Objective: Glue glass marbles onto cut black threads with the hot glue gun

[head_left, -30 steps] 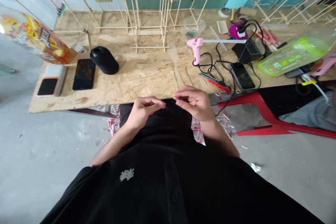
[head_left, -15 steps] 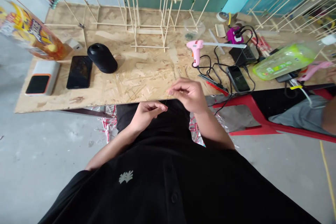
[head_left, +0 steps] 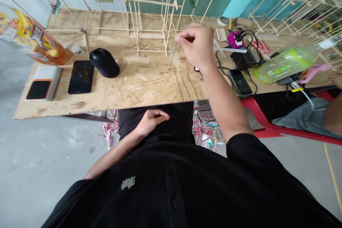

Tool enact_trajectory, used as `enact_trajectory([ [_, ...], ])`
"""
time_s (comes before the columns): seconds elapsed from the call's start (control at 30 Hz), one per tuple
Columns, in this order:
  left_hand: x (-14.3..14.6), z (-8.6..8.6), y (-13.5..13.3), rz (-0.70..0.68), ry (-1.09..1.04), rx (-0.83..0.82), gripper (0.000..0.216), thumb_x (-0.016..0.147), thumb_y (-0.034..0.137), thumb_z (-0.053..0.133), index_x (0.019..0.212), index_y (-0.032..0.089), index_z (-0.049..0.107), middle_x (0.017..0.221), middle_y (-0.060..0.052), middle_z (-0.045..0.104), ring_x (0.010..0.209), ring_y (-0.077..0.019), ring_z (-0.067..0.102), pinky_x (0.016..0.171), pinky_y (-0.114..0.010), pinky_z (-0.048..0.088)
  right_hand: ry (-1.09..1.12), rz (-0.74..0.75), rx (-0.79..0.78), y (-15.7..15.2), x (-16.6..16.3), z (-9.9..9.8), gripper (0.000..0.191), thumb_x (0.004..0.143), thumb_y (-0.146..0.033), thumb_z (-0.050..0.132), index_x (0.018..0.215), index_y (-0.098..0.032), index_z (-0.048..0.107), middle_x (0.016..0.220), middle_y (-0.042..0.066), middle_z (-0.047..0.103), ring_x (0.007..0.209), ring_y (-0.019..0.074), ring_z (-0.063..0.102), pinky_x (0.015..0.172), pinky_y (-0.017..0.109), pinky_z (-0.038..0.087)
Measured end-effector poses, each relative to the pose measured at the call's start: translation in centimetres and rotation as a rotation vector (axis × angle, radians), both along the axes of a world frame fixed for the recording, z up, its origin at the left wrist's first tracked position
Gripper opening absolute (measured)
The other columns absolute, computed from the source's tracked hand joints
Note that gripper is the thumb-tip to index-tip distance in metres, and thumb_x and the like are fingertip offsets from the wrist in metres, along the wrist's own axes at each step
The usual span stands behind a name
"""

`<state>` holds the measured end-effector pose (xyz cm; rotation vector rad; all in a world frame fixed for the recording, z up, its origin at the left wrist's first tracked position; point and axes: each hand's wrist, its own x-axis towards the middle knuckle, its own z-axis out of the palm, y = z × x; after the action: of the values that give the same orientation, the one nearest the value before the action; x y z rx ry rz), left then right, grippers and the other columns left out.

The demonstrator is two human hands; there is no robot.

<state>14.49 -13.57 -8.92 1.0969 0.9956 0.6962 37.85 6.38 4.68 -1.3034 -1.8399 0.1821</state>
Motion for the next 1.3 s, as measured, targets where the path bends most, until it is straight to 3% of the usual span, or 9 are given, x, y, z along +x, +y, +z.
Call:
enact_trajectory([
  [0.13, 0.0, -0.3, 0.2, -0.005, 0.001, -0.011, 0.031, 0.078, 0.049, 0.089, 0.085, 0.019, 0.087, 0.088, -0.007, 0.083, 0.075, -0.0161, 0.062, 0.067, -0.028, 0.041, -0.038, -0.085, 0.058, 1.1, -0.5, 0.1, 0.013, 0.103, -0.021, 0.079, 0.090, -0.020, 0.078, 0.089, -0.002, 0.072, 0.084, 0.0094, 0.058, 0.084, 0.030, 0.047],
  [0.27, -0.1, -0.6, 0.2, -0.007, 0.001, -0.022, 0.031, 0.078, 0.050, 0.088, 0.085, 0.020, 0.086, 0.089, -0.007, 0.083, 0.075, -0.0160, 0.062, 0.067, -0.028, 0.041, -0.052, -0.058, 0.116, 0.3, -0.2, -1.5, 0.015, 0.108, -0.029, 0.073, 0.095, -0.023, 0.077, 0.094, 0.000, 0.071, 0.090, 0.0124, 0.058, 0.084, 0.032, 0.046],
  [0.43, -0.3, -0.8, 0.2, 0.000, -0.009, -0.042, 0.031, 0.079, 0.051, 0.087, 0.086, 0.021, 0.086, 0.090, -0.007, 0.084, 0.070, -0.0149, 0.058, 0.064, -0.029, 0.039, -0.056, 0.060, 0.164, -5.5, 0.0, -4.9, 0.019, 0.107, -0.026, 0.072, 0.090, -0.023, 0.080, 0.089, 0.001, 0.072, 0.084, 0.0166, 0.063, 0.088, 0.039, 0.052],
  [0.63, -0.2, -0.5, 0.2, 0.009, -0.021, -0.044, 0.033, 0.082, 0.053, 0.085, 0.083, 0.020, 0.085, 0.087, -0.007, 0.083, 0.067, -0.0134, 0.053, 0.064, -0.030, 0.038, -0.072, 0.114, 0.172, -13.7, 0.2, -8.7, 0.018, 0.106, -0.027, 0.070, 0.098, -0.025, 0.085, 0.092, 0.005, 0.079, 0.085, 0.0207, 0.073, 0.078, 0.039, 0.059],
  [0.87, -0.3, -0.4, 0.3, -0.073, 0.086, 0.120, 0.037, 0.090, 0.056, 0.078, 0.088, 0.020, 0.087, 0.089, -0.007, 0.083, 0.075, -0.0179, 0.063, 0.073, -0.032, 0.046, -0.213, 0.077, 0.166, -17.8, -0.1, -12.3, 0.013, 0.102, -0.021, 0.073, 0.104, -0.027, 0.085, 0.103, 0.008, 0.084, 0.098, 0.0261, 0.076, 0.094, 0.046, 0.062],
  [1.1, -0.5, 0.2, -0.1, -0.107, 0.156, 0.216, 0.037, 0.092, 0.055, 0.077, 0.090, 0.019, 0.085, 0.094, -0.008, 0.084, 0.086, -0.0227, 0.072, 0.082, -0.035, 0.051, -0.215, 0.007, 0.203, -20.2, 0.3, -13.4, 0.016, 0.096, -0.032, 0.082, 0.111, -0.026, 0.083, 0.116, 0.010, 0.085, 0.112, 0.0306, 0.078, 0.104, 0.050, 0.062],
  [1.3, -2.5, 3.0, -0.5, -0.089, 0.199, 0.334, 0.037, 0.097, 0.055, 0.076, 0.087, 0.020, 0.084, 0.092, -0.009, 0.081, 0.082, -0.0216, 0.070, 0.077, -0.036, 0.051, -0.097, 0.045, 0.211, -22.0, 0.4, -13.3, 0.013, 0.093, -0.029, 0.080, 0.105, -0.029, 0.083, 0.105, 0.009, 0.084, 0.104, 0.0329, 0.078, 0.096, 0.054, 0.063],
])
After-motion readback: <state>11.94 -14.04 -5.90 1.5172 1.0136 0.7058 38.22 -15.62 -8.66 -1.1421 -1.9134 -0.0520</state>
